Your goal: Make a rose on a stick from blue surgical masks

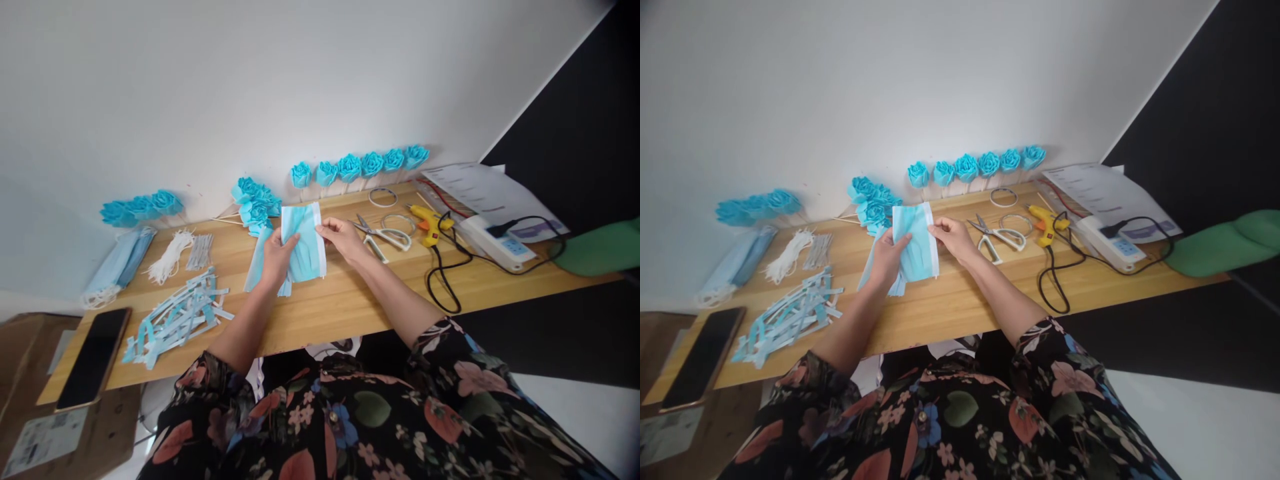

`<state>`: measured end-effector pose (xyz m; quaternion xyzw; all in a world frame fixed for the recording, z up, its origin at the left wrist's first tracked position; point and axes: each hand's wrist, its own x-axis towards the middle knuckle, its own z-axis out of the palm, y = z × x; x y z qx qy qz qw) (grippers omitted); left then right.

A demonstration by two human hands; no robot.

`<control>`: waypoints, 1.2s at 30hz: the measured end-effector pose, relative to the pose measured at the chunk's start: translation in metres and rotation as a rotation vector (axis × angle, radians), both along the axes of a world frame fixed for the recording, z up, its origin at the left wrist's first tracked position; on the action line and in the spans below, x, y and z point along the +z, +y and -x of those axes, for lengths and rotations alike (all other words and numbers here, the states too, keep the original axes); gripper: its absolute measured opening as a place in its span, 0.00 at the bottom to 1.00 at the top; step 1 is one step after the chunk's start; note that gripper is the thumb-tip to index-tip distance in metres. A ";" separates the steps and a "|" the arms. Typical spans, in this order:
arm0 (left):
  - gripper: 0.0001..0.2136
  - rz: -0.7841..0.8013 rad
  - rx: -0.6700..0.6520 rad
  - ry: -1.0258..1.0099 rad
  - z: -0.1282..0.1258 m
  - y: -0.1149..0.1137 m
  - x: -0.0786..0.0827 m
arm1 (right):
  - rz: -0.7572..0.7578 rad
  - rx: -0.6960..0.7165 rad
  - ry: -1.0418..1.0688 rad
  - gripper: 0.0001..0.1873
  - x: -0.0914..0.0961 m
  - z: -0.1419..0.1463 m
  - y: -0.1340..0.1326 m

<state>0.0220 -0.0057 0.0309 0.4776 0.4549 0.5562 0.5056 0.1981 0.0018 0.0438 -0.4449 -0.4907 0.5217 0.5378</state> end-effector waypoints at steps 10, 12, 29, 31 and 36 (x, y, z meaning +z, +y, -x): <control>0.27 0.050 -0.107 0.011 -0.001 -0.005 0.007 | 0.089 -0.024 0.127 0.23 0.001 -0.002 0.000; 0.27 0.069 -0.141 0.017 -0.001 -0.006 0.007 | 0.116 0.007 0.163 0.24 0.000 -0.001 0.000; 0.22 0.025 -0.541 0.343 0.004 -0.015 0.021 | 0.123 -0.134 0.168 0.25 -0.013 -0.008 0.009; 0.24 -0.062 -0.513 0.393 0.018 -0.013 0.032 | 0.130 -0.130 0.038 0.23 -0.013 -0.015 0.014; 0.27 -0.107 -0.141 0.615 0.070 -0.004 0.051 | -0.031 -0.251 -0.640 0.21 -0.008 -0.037 0.021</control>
